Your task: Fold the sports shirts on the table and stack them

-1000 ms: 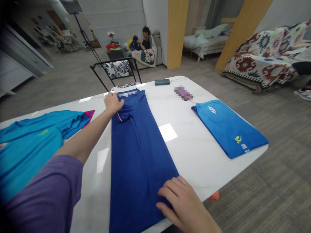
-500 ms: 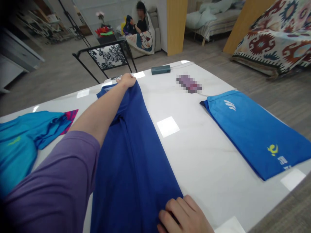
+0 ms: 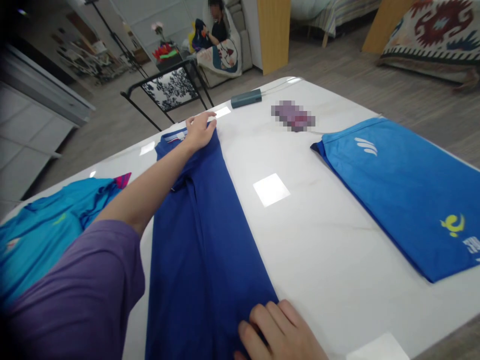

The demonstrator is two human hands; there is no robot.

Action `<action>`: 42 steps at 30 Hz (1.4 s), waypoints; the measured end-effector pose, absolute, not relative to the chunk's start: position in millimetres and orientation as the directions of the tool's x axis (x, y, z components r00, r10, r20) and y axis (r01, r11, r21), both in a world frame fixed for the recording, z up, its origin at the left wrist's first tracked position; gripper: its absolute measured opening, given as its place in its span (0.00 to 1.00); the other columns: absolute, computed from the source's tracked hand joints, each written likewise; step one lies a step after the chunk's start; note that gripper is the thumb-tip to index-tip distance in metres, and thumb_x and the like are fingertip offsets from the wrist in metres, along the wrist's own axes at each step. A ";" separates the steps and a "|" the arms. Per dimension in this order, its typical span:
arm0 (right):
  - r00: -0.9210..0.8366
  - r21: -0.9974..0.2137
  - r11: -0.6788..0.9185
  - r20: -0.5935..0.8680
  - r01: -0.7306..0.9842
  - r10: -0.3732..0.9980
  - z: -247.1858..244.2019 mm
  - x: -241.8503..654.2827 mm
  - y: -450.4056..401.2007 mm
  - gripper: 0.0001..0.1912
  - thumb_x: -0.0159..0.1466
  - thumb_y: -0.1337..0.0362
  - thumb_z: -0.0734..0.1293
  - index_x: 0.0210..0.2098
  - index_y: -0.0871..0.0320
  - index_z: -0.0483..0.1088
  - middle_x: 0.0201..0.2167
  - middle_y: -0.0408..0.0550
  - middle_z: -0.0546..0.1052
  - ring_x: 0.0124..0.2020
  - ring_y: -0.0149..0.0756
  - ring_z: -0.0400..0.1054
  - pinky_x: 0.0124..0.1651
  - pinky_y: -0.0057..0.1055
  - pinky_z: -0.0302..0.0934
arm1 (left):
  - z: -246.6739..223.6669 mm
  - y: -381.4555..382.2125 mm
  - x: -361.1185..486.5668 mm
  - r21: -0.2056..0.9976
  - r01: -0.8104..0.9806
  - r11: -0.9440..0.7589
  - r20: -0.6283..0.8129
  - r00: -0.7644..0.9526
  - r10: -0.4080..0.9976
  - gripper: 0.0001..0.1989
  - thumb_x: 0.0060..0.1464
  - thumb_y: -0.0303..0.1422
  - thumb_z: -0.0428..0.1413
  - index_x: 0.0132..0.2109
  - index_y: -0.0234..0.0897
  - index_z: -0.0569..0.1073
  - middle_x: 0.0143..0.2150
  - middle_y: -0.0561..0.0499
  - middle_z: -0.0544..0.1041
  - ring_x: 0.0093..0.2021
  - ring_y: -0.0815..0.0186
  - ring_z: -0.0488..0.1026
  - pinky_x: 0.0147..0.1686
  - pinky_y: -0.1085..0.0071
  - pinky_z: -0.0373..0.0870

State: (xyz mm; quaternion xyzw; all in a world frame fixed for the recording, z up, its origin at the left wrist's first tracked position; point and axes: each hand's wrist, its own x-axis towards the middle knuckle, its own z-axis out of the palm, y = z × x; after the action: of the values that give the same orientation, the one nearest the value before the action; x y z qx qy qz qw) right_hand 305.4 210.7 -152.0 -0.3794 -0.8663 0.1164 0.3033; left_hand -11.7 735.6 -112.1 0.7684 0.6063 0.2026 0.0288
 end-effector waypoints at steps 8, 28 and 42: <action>-0.506 -0.494 0.637 0.388 0.591 0.770 -131.7 306.7 210.0 0.12 0.64 0.64 0.75 0.46 0.52 0.75 0.38 0.46 0.78 0.36 0.45 0.72 0.40 0.45 0.67 | -106.9 695.9 -20.5 0.125 0.977 -0.173 -0.111 0.187 0.976 0.46 0.73 0.62 0.45 0.86 0.42 0.54 0.89 0.40 0.42 0.88 0.41 0.35 0.83 0.38 0.35; -0.478 -0.511 0.677 0.479 0.530 0.736 -104.7 319.8 184.0 0.12 0.81 0.58 0.65 0.46 0.55 0.80 0.46 0.52 0.84 0.48 0.42 0.78 0.55 0.42 0.67 | -97.6 18.7 -30.4 0.422 0.855 -0.301 0.087 0.293 0.952 0.34 0.75 0.45 0.58 0.82 0.65 0.62 0.81 0.50 0.67 0.82 0.52 0.63 0.81 0.44 0.65; -0.740 -0.249 0.799 0.304 0.547 0.601 -125.7 379.9 100.2 0.29 0.76 0.73 0.62 0.73 0.48 0.73 0.73 0.51 0.76 0.72 0.47 0.73 0.74 0.53 0.69 | -134.8 -35.1 -23.5 0.384 0.858 -0.342 0.269 0.250 0.930 0.29 0.73 0.34 0.57 0.75 0.63 0.74 0.77 0.54 0.73 0.78 0.53 0.70 0.82 0.39 0.62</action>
State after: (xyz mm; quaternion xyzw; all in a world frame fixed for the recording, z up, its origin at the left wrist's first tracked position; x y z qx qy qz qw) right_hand 379.9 100.2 -125.7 -0.3085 -0.9299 0.0720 0.1871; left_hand -23.5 -35.1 -134.8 0.7867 0.5681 0.2283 0.0793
